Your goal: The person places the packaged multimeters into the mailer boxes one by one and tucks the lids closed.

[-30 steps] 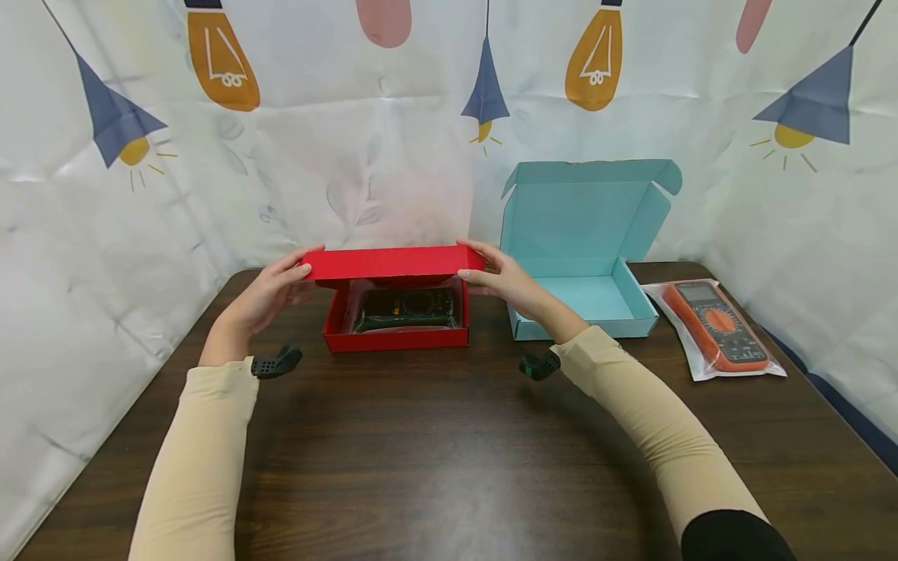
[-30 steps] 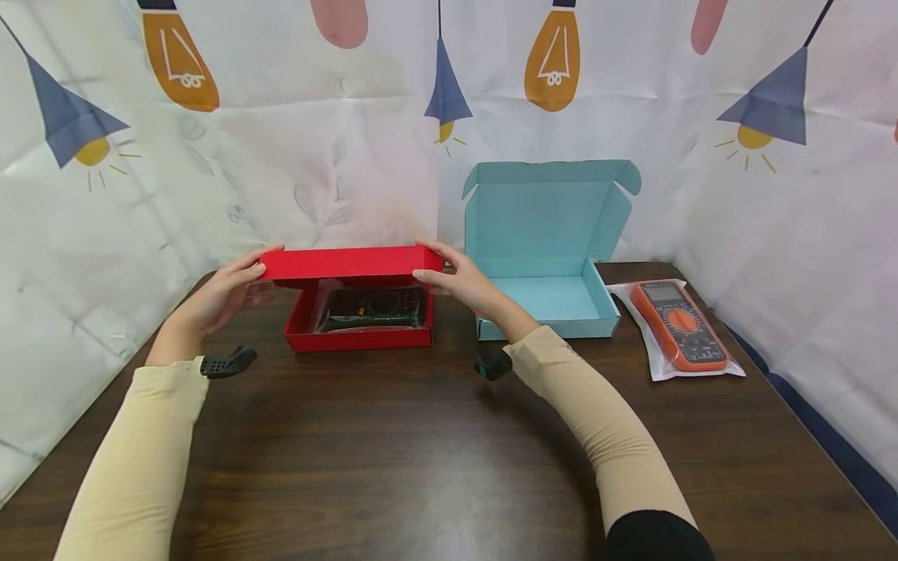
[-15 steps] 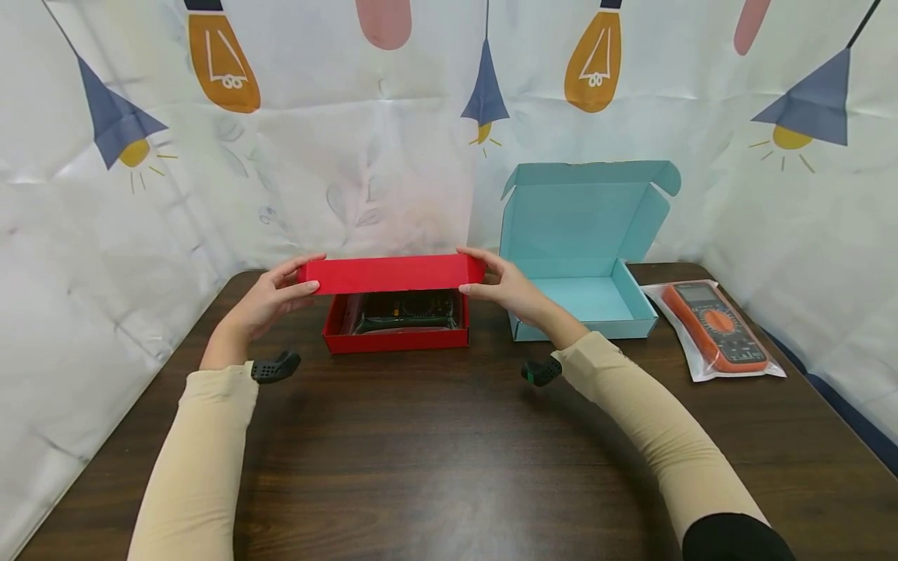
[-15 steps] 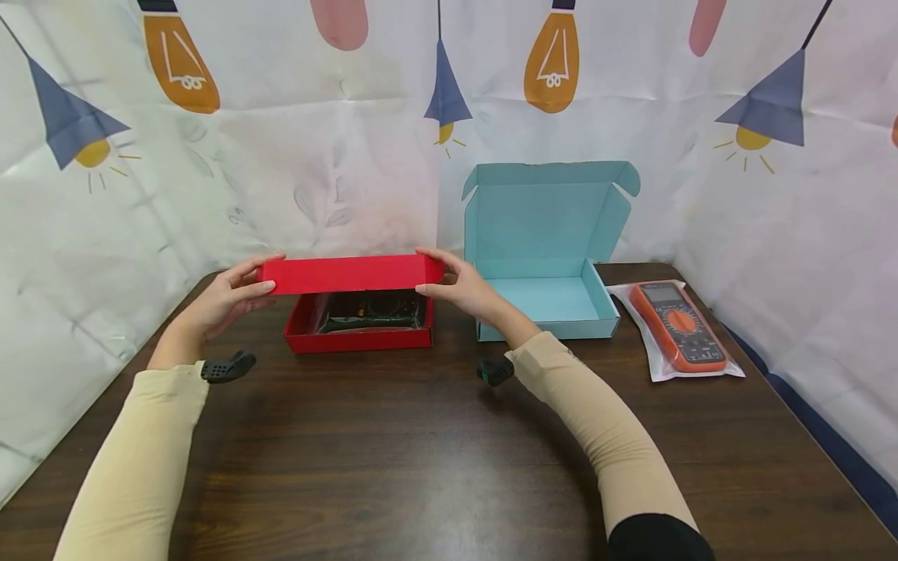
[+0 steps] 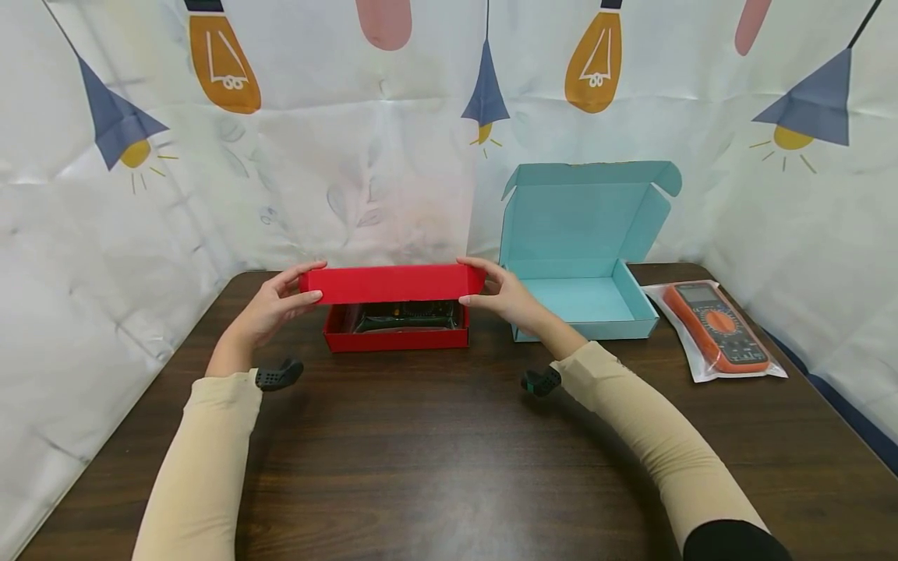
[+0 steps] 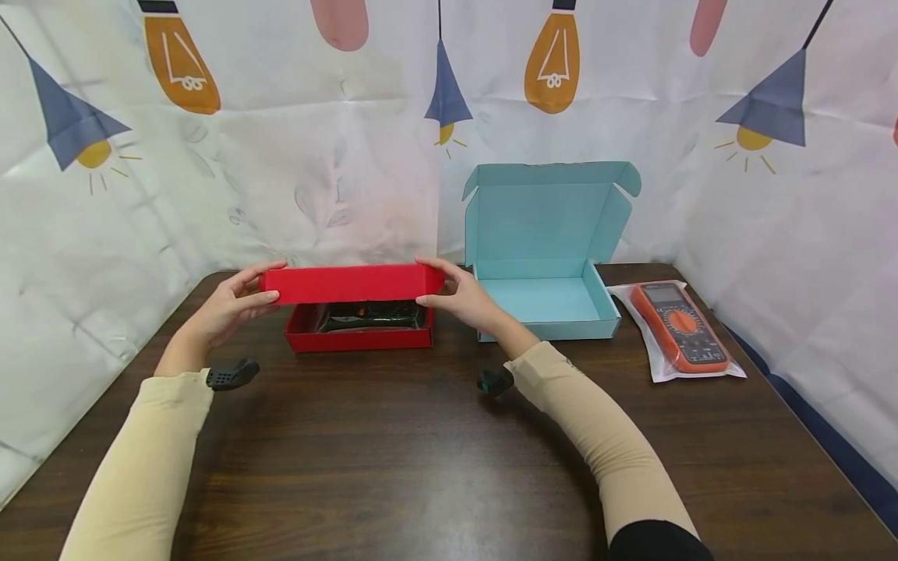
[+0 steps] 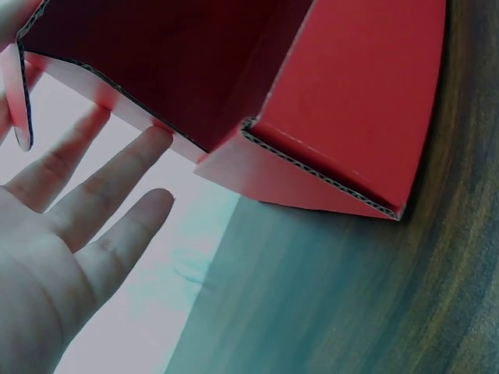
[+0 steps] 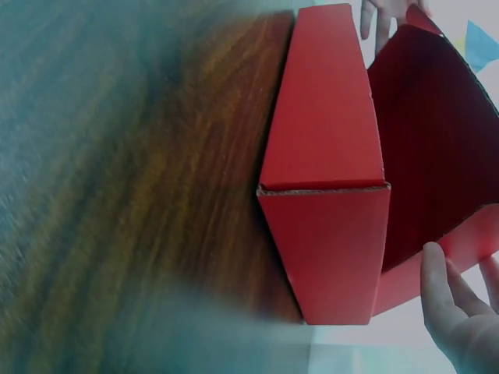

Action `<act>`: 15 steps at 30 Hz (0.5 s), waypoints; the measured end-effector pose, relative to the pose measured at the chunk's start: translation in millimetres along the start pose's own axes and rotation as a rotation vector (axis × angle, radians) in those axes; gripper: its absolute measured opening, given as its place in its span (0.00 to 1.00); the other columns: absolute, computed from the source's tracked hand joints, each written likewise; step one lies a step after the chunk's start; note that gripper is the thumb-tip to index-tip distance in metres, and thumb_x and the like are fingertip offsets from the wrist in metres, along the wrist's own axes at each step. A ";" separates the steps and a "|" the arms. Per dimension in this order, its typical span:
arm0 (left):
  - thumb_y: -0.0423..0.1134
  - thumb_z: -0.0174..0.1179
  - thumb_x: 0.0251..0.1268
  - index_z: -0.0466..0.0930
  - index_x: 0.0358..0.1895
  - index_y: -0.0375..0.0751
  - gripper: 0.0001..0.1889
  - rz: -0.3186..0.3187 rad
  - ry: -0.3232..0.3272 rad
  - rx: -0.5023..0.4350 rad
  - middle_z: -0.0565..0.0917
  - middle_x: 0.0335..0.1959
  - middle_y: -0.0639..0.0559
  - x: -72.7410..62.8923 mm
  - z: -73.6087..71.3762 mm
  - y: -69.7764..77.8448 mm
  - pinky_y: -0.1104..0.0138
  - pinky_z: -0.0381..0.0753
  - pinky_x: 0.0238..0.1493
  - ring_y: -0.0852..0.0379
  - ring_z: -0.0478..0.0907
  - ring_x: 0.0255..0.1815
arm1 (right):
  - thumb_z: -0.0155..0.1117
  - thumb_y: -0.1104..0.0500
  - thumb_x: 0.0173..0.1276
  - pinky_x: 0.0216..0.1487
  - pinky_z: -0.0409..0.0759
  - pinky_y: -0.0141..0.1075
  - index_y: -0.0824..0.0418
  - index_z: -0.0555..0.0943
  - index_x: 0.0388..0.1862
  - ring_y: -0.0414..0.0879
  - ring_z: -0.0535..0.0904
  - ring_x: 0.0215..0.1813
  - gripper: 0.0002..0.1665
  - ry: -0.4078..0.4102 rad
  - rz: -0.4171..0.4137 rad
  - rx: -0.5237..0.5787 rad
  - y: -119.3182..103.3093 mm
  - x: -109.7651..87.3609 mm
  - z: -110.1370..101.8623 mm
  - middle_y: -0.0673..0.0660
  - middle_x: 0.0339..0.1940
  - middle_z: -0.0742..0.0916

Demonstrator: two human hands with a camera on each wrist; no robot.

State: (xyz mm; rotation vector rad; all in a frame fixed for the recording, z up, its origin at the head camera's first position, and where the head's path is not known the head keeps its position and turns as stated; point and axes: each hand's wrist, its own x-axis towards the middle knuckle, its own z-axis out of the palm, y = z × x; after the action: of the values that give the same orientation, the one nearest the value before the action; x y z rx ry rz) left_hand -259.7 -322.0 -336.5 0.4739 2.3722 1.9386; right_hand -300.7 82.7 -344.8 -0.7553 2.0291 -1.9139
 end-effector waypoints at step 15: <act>0.32 0.58 0.75 0.71 0.73 0.55 0.26 -0.007 0.011 0.001 0.71 0.61 0.51 -4.9 1.7 -12.0 0.68 0.83 0.50 0.52 0.72 0.57 | 0.65 0.69 0.71 0.63 0.77 0.58 0.58 0.66 0.79 0.59 0.70 0.70 0.39 -0.005 -0.015 0.004 7.1 -6.7 4.5 0.59 0.75 0.69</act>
State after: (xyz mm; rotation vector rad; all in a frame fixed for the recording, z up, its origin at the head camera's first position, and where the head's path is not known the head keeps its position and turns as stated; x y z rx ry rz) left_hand -257.1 -323.7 -349.1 0.4558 2.3783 1.9421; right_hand -294.2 82.4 -353.3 -0.7761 2.0220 -1.9220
